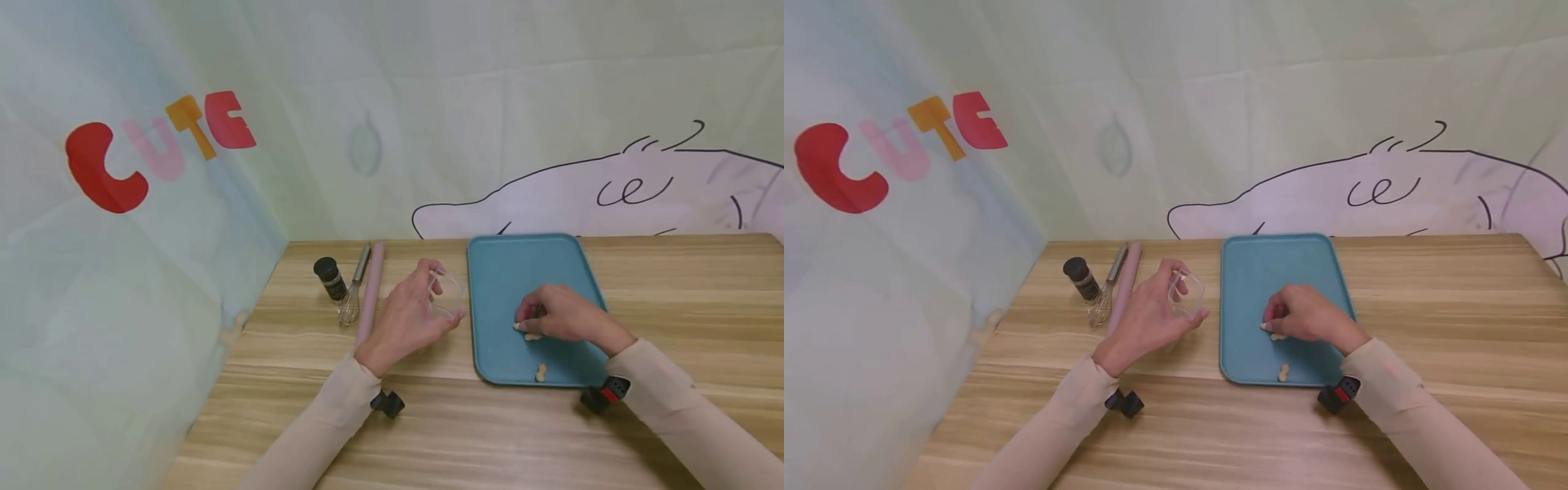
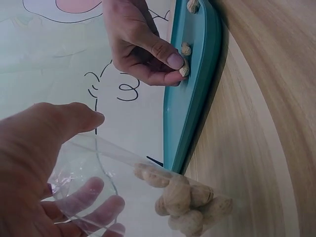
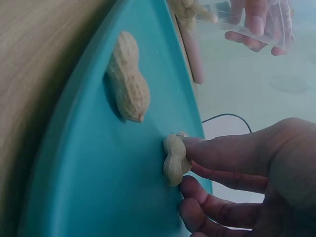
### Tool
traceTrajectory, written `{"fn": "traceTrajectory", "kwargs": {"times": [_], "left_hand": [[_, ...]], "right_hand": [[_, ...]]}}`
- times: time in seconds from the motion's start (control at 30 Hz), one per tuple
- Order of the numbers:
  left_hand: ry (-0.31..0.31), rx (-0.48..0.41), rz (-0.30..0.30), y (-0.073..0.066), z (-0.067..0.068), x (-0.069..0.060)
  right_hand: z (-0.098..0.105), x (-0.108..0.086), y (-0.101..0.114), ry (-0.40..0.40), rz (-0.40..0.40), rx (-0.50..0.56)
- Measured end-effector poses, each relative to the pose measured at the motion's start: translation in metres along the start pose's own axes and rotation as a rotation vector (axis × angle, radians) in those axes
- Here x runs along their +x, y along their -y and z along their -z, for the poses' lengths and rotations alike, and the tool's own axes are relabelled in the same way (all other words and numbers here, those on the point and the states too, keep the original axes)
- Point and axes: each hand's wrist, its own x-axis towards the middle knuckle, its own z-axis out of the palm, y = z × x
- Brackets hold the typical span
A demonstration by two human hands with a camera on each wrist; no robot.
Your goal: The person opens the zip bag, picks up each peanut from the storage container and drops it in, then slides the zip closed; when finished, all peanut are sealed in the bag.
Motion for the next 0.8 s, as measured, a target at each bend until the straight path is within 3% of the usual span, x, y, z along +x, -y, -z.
{"fn": "traceTrajectory", "kwargs": {"times": [0.17,0.27,0.57,0.8], "left_hand": [[-0.001,0.008,0.001,-0.001,0.000,0.000],[0.008,0.004,0.001,-0.001,0.000,0.001],[0.018,-0.016,-0.005,0.001,-0.001,-0.001],[0.010,0.007,-0.027,0.002,-0.001,-0.001]], "right_hand": [[0.002,0.001,0.000,0.016,0.003,-0.002],[0.006,0.003,0.005,-0.007,0.045,-0.001],[0.017,0.011,0.052,-0.289,0.264,0.042],[0.007,0.019,0.089,-0.338,0.343,0.111]]}}
